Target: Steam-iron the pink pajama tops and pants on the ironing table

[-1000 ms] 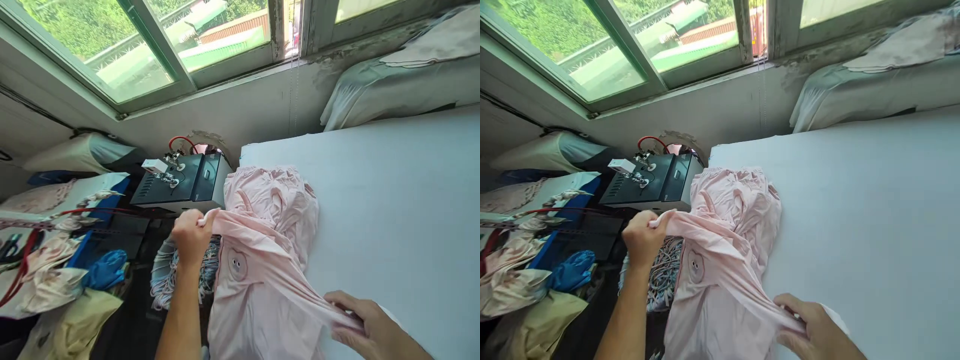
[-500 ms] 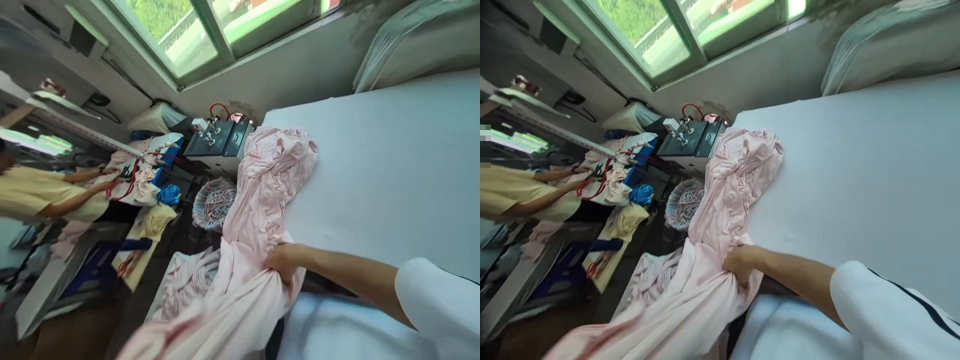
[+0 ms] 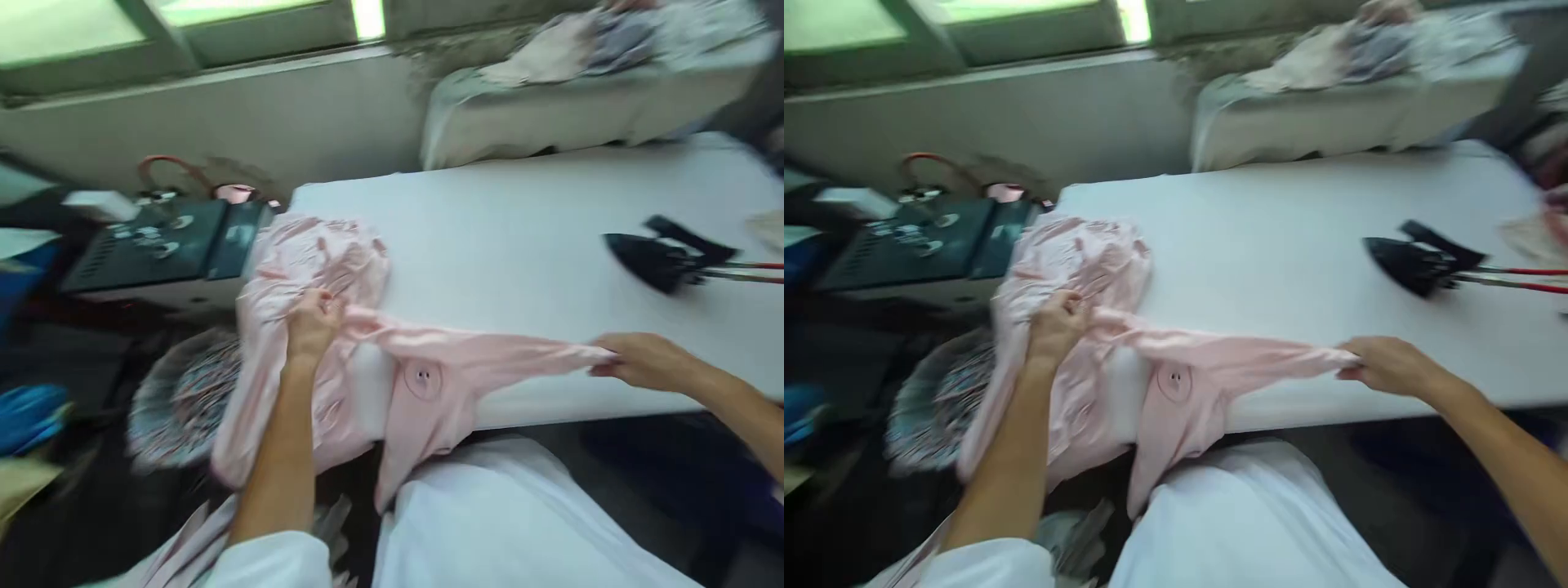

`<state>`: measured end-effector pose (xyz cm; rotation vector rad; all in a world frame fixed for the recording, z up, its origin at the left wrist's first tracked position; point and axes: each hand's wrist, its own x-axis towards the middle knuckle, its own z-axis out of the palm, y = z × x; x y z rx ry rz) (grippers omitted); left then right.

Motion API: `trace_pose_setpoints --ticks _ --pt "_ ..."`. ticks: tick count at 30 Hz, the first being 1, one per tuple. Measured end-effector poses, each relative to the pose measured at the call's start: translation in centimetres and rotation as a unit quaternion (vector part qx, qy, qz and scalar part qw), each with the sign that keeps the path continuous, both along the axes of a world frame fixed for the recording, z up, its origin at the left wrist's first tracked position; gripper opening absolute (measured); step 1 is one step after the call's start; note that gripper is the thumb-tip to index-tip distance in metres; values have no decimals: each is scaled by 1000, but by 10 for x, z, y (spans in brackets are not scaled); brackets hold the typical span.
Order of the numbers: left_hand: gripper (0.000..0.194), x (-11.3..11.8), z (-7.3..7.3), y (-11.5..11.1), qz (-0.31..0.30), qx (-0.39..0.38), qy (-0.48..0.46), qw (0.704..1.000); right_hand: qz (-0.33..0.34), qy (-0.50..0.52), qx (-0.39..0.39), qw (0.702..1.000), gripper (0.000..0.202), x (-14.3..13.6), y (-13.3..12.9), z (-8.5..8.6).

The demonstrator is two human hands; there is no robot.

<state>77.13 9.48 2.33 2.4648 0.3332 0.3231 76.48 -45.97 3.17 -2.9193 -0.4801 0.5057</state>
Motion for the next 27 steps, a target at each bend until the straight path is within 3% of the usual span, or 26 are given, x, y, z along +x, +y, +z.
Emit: trace_pose_setpoints --ticks 2,3,5,7,11,13,16,21,25,27 --pt "38 29 1 -56 -126 -51 -19 991 -139 -60 25 988 52 -3 -32 0" --pt "38 32 1 -83 -176 -93 -28 979 -226 -100 48 968 61 -8 -40 -5" --pt "37 21 -5 -131 -230 -193 -18 954 -388 -153 101 903 64 -20 -45 -20" --pt "34 -3 -19 -168 -251 -240 29 937 -478 -157 154 850 64 -30 -41 -38" --pt "28 -46 -47 -225 -249 -226 108 936 -447 -88 210 865 47 -27 -37 -51" --pt "30 -54 -50 -246 -231 -234 138 934 -433 -60 231 869 40 -8 -42 -44" --pt "31 -52 -43 -269 -193 -221 137 946 -406 -29 262 875 36 38 -47 -31" --pt "34 -49 -40 -281 -112 -209 90 967 -271 99 320 902 31 104 -38 -29" --pt "37 -56 -48 -283 -26 -204 70 976 -223 126 342 904 35 115 -32 -33" --pt "33 -57 -45 -288 -21 -211 81 974 -213 130 351 902 36 118 -33 -34"
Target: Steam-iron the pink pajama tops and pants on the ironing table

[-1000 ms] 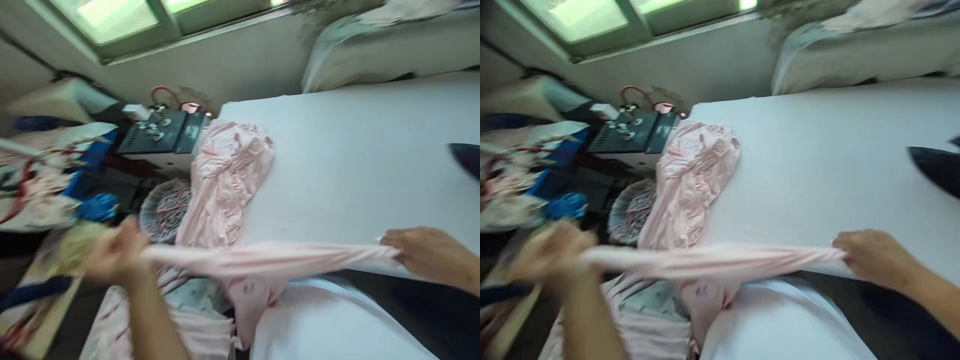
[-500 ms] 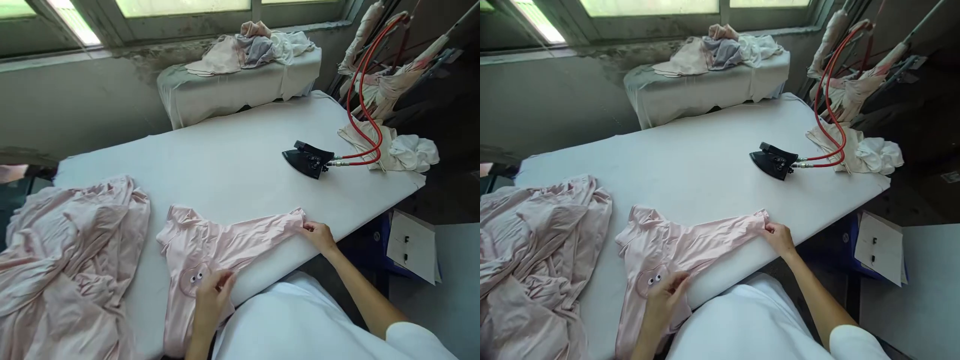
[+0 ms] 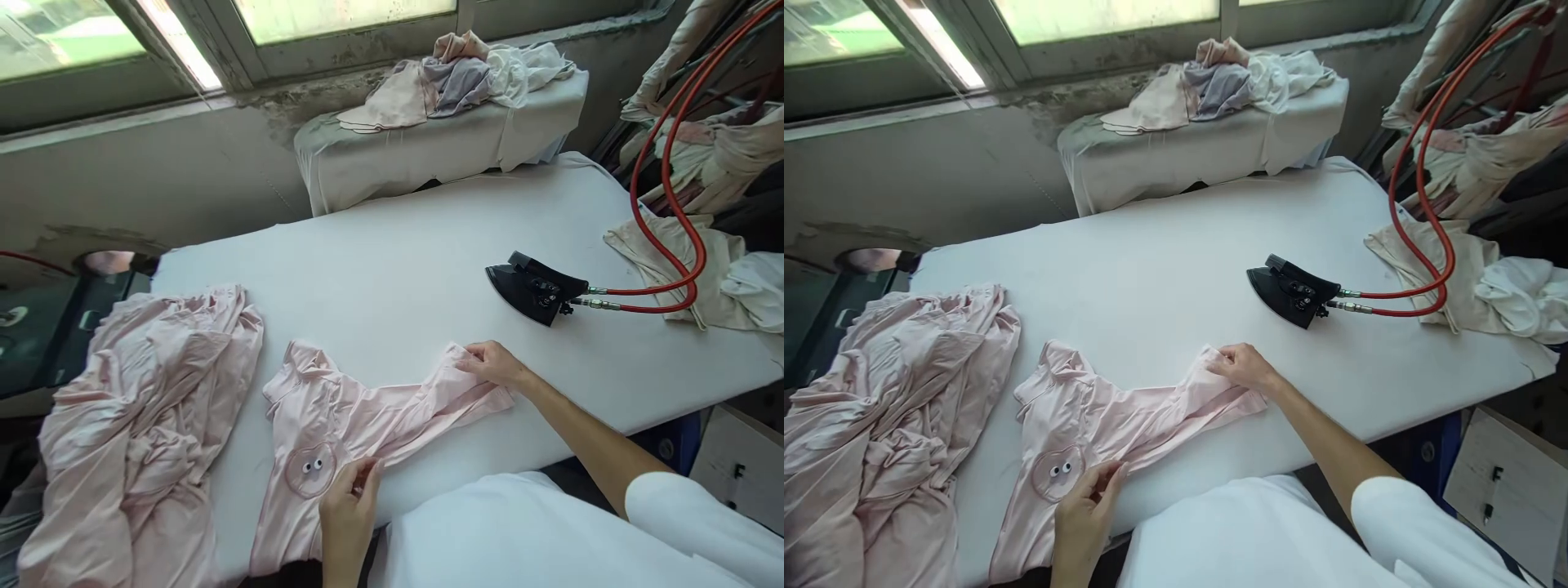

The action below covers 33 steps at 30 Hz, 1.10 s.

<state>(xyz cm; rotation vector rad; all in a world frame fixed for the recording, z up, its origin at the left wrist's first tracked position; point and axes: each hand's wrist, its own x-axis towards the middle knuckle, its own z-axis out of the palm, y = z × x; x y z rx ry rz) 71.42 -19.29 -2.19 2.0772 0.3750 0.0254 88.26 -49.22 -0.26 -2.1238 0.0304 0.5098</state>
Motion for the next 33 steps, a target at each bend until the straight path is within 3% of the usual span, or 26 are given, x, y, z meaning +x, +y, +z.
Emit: trace_pose_setpoints --ticks 5,7,10,12,15,17,19,22,24,28,33 --pt "21 29 23 -27 -101 7 -23 995 -34 -23 13 999 34 0 -3 12" --pt "17 57 34 -50 -115 32 -82 989 -42 -42 17 998 34 -5 -2 31" --pt "13 108 55 -88 -198 40 -170 964 19 -95 58 994 35 -14 -2 64" --pt "16 136 68 -102 -226 31 -173 958 7 -166 29 986 33 -22 -10 76" --pt "17 164 82 -93 -177 10 -74 981 -48 -210 -136 967 24 -38 -35 62" --pt "16 174 86 -78 -151 -43 22 987 18 -167 -204 965 12 -49 -51 38" --pt "21 180 85 -67 -138 -108 83 981 67 -143 -208 965 11 -59 -59 16" --pt "27 183 79 -65 -117 -156 97 976 -42 -197 -203 958 21 -71 -58 -2" --pt "30 180 72 -71 -102 -165 104 975 -99 -190 -198 957 28 -78 -53 -6" --pt "28 169 56 -84 -107 -162 126 973 -116 -89 -160 976 17 -90 -45 -15" --pt "24 164 54 -92 -113 -155 120 974 -133 -49 -117 983 20 -90 -39 -9"
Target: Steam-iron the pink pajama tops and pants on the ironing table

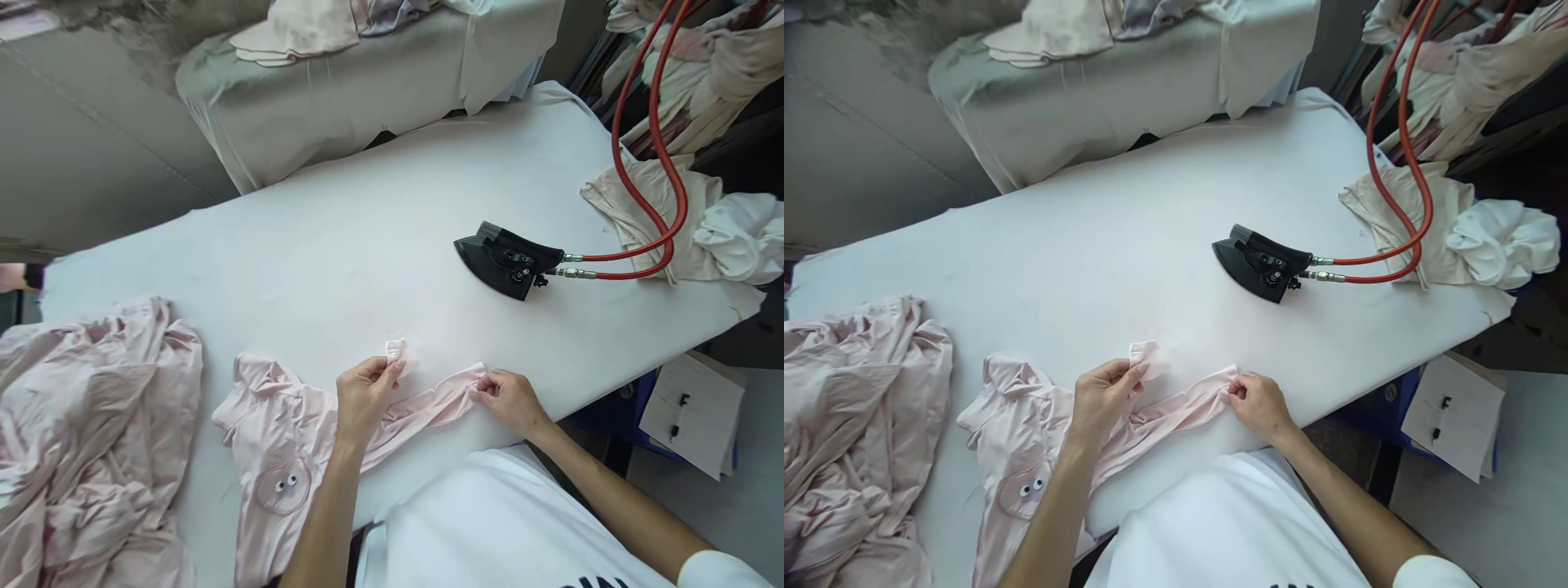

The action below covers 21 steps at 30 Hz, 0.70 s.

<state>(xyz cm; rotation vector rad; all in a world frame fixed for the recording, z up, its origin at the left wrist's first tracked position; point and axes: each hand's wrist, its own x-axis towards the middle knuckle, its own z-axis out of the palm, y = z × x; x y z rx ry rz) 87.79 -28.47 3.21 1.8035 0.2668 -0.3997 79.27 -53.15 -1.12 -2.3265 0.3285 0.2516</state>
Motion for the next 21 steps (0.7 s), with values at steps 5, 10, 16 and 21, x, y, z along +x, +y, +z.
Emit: trace_pose_setpoints --ticks 5,10,16,21 --pt "26 0 9 0 -24 9 -35 999 -67 20 125 990 31 13 7 31" --pt "21 -6 18 -8 -66 -16 -67 995 -119 7 202 972 40 30 15 57" --pt "17 -24 13 -22 -76 -11 -125 989 -43 6 122 992 24 28 11 51" --pt "26 -44 0 -7 46 -22 -64 997 -70 42 9 997 12 4 0 8"
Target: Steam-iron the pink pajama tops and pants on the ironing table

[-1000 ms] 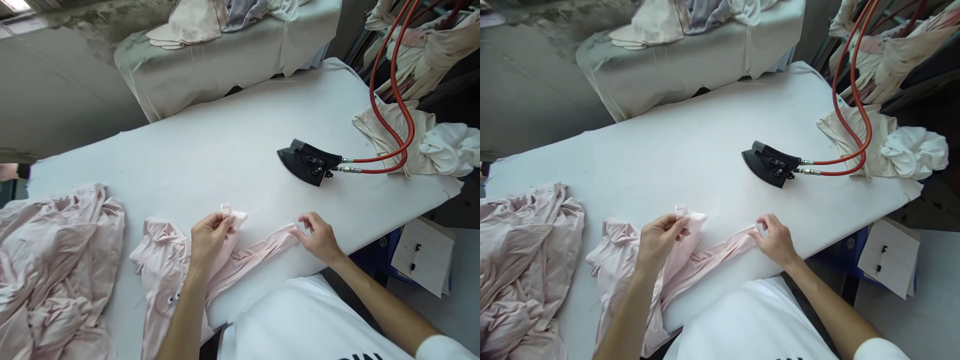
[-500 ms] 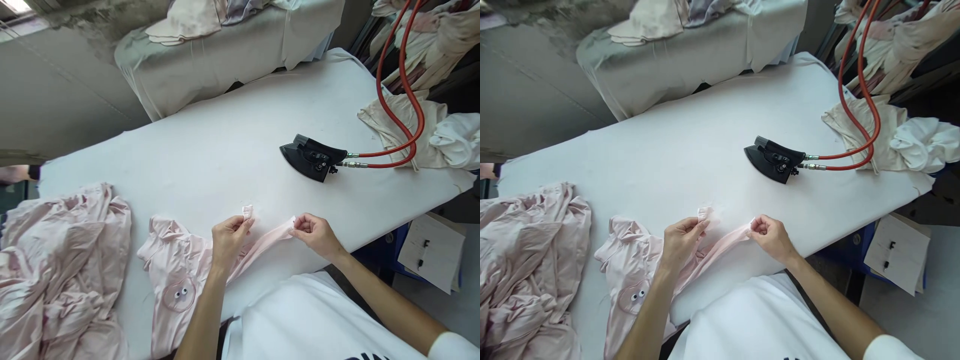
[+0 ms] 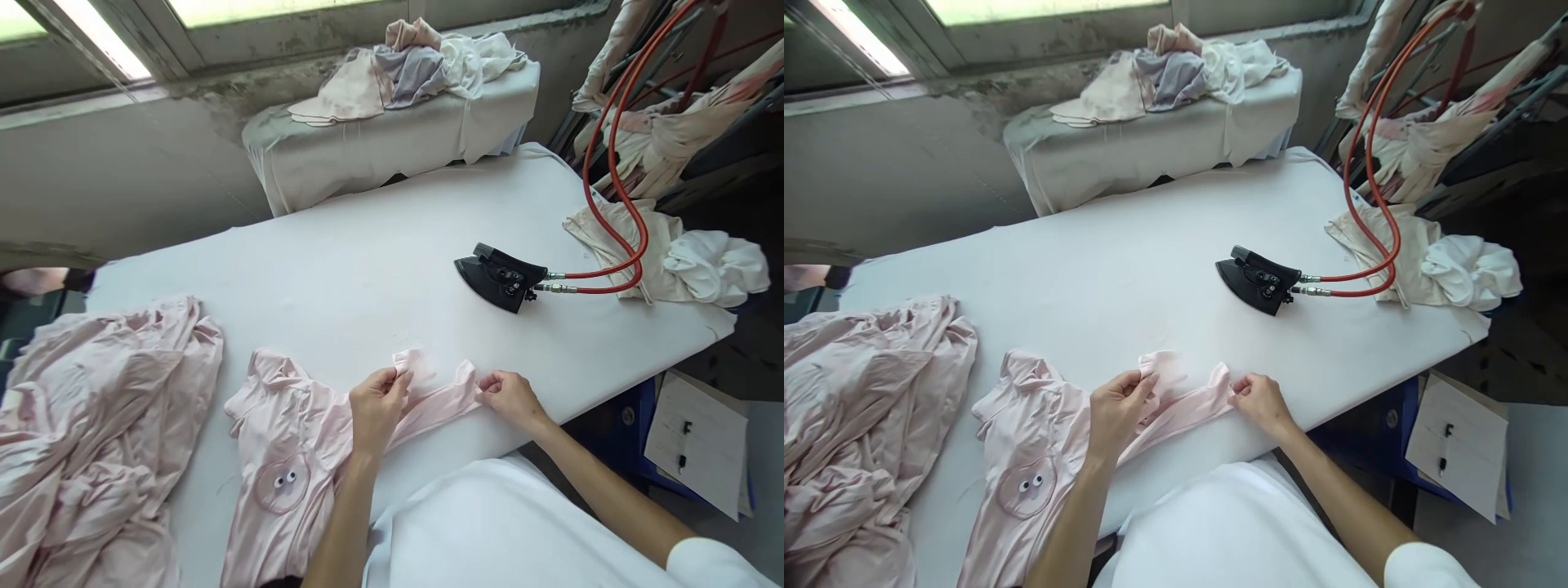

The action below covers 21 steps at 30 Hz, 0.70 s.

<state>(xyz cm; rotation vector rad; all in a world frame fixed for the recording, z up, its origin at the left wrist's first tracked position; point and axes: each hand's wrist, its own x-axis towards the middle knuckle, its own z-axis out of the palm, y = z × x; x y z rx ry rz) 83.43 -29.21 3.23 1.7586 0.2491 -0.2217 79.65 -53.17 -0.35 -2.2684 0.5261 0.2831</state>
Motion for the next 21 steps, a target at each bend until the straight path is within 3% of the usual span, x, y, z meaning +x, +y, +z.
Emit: trace_pose_setpoints --ticks 3,6,9,11,14,15,17,19,21 --pt "28 -11 -9 5 5 -15 24 1000 5 -41 -13 999 19 -17 2 -16" --pt "27 -16 -13 4 -7 -19 17 1000 -2 -119 -24 993 25 -23 8 -16" --pt "22 -10 -10 0 -35 -2 -32 999 -21 -157 49 986 29 -14 11 0" --pt "20 -1 -5 -6 -73 22 -84 994 -52 -110 145 982 33 -3 10 18" --pt "20 9 0 -26 -205 65 -153 964 -48 -59 211 974 46 8 9 50" --pt "19 9 1 -36 -247 83 -172 950 -2 -78 181 980 47 9 10 59" --pt "18 6 0 -55 -283 121 -209 928 158 -152 50 974 51 9 14 74" --pt "17 -3 -5 -64 -263 152 -245 921 331 -242 -87 908 54 10 17 79" --pt "18 -19 -15 -52 -240 178 -274 914 442 -317 -151 825 39 12 14 79"
